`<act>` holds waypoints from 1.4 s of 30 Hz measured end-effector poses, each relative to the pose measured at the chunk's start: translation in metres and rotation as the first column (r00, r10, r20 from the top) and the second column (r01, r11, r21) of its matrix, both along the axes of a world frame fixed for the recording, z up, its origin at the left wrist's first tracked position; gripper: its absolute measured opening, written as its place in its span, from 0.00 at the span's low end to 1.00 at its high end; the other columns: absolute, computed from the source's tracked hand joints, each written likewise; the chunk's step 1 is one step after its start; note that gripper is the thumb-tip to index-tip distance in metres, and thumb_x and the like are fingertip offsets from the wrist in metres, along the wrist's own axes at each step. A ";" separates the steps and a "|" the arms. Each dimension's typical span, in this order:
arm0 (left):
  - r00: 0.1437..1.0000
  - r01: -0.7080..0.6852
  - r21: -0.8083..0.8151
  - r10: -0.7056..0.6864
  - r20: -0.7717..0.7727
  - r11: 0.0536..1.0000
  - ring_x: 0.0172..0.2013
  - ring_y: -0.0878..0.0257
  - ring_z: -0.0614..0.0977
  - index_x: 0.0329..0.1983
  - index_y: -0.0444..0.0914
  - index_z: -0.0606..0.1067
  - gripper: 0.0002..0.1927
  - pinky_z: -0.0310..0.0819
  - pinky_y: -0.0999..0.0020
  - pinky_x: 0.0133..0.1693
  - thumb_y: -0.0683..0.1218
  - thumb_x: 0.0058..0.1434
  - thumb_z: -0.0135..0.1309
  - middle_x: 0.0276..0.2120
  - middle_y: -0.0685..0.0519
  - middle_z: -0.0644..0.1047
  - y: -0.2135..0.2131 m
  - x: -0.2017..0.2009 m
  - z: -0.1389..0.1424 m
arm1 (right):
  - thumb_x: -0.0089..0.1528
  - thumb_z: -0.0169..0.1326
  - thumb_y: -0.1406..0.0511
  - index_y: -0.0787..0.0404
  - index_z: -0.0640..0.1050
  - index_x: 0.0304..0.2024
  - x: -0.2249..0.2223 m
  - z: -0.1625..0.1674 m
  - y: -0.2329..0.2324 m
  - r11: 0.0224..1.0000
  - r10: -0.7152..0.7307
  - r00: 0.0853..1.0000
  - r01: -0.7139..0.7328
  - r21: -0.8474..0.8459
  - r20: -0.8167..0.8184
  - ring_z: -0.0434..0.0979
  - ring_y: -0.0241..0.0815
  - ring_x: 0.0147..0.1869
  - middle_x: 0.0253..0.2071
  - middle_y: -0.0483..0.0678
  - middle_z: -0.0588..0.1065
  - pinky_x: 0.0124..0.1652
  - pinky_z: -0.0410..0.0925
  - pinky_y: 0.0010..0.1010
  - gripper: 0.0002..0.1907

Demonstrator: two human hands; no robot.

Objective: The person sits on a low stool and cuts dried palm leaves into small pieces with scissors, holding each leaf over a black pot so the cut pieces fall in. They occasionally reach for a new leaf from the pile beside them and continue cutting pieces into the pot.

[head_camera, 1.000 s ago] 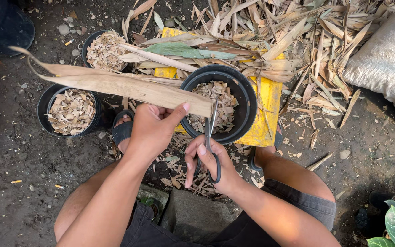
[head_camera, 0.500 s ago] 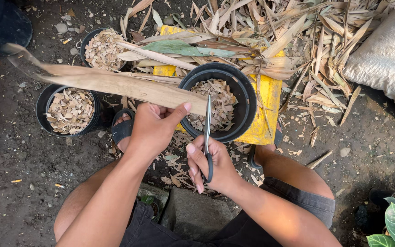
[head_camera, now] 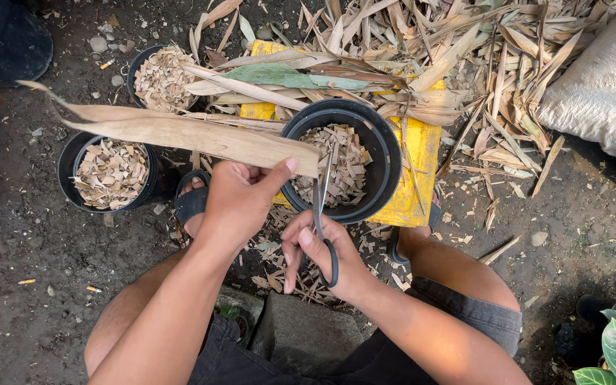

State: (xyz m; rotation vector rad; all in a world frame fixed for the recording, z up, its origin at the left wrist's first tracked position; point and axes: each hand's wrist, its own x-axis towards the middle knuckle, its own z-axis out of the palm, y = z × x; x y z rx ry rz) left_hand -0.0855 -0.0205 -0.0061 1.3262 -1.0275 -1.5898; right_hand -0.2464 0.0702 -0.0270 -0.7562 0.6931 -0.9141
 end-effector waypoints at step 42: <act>0.971 0.191 0.124 -0.169 -0.168 0.974 0.39 0.75 0.83 0.46 0.35 0.80 0.11 0.77 0.78 0.44 0.45 0.63 0.58 0.38 0.58 0.85 0.001 -0.002 0.014 | 0.71 0.48 0.65 0.65 0.66 0.43 -0.018 0.006 -0.021 0.930 -0.349 0.922 0.363 0.055 -0.169 0.75 0.39 0.16 0.30 0.52 0.73 0.22 0.72 0.29 0.09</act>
